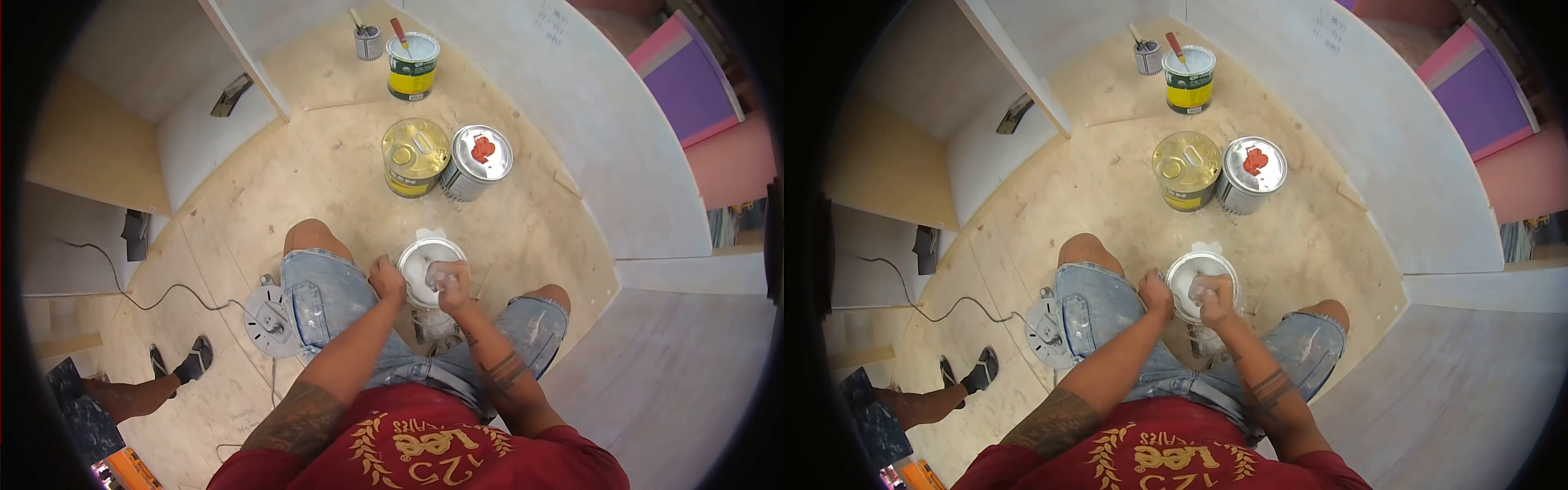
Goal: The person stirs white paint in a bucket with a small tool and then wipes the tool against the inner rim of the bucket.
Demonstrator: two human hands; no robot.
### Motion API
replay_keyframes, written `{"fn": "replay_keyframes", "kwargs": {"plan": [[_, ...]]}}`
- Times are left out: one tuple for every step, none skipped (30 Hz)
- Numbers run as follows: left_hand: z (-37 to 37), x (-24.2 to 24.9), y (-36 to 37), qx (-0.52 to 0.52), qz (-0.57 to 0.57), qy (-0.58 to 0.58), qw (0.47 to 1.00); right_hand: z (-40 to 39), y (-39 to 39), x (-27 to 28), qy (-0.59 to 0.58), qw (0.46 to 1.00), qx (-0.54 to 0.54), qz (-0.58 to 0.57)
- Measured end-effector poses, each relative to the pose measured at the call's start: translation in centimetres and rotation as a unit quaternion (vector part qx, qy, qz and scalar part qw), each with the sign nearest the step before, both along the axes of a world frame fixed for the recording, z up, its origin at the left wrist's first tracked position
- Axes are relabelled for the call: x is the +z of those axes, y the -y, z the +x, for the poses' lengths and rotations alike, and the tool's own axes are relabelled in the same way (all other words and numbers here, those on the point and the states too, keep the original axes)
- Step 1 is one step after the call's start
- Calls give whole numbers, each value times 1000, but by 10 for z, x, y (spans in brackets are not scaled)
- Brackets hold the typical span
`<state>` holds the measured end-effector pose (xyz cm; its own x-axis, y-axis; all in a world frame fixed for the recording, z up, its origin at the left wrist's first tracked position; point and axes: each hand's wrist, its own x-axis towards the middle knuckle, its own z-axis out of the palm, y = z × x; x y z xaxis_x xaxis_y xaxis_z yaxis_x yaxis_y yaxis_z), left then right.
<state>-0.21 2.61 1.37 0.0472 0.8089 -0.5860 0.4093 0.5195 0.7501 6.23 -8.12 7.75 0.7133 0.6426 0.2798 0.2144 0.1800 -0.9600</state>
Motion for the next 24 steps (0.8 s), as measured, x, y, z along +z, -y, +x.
{"fn": "replay_keyframes", "kwargs": {"plan": [[2,2,0,2,2,5,1000,1,-4,6,5,1000,2,2],[2,3,0,6,3,4,1000,1,-9,21,-31,998,11,-61],[1,3,2,10,2,-2,1000,-3,-14,40,-71,989,21,-127],[-1,0,3,11,0,-5,1000,-12,-20,71,-62,990,-61,-112],[-1,-3,2,4,8,-6,1000,-11,-18,92,-64,990,-59,-113],[0,-5,3,-2,14,-7,1000,-7,-13,110,-87,993,-22,-74],[0,-8,5,-2,9,-11,1000,-2,-8,117,-112,993,14,-36],[1,-9,5,5,19,-11,1000,5,-5,106,-114,993,14,-39],[2,-9,4,11,31,-9,999,13,-3,83,-116,993,8,5],[0,-10,4,11,31,-10,999,16,-2,58,-120,992,2,51],[0,-9,3,4,30,-11,999,11,-1,30,-119,992,2,52],[1,-7,2,-2,30,-11,999,1,0,0,-136,989,-56,23],[1,-5,2,-1,31,-8,999,-7,-2,-14,-151,982,-113,-6],[2,0,1,-2,20,-5,1000,-12,-9,-4,-147,978,-115,-94],[0,2,3,-6,7,-7,1000,-12,-8,16,-147,978,-116,-94],[-4,0,4,-8,5,-10,1000,-11,-8,41,-98,988,-47,-108],[-1,-4,1,-8,8,-17,1000,-5,-10,70,-44,992,26,-119],[0,-7,2,-9,9,-27,1000,-5,-9,107,-56,998,14,-28],[-3,-9,6,-8,3,-34,999,-2,-5,112,-63,997,14,-34],[-2,-9,5,-2,6,-25,1000,7,-3,116,-118,992,50,2],[2,-11,2,5,13,-10,1000,13,-4,118,-167,981,88,41],[-2,-11,2,4,13,-10,1000,12,0,88,-167,981,86,42],[-8,-13,2,-34,41,-26,998,9,8,40,-149,986,64,36],[-6,-14,3,-69,66,-38,995,13,14,15,-128,990,43,27]]}}
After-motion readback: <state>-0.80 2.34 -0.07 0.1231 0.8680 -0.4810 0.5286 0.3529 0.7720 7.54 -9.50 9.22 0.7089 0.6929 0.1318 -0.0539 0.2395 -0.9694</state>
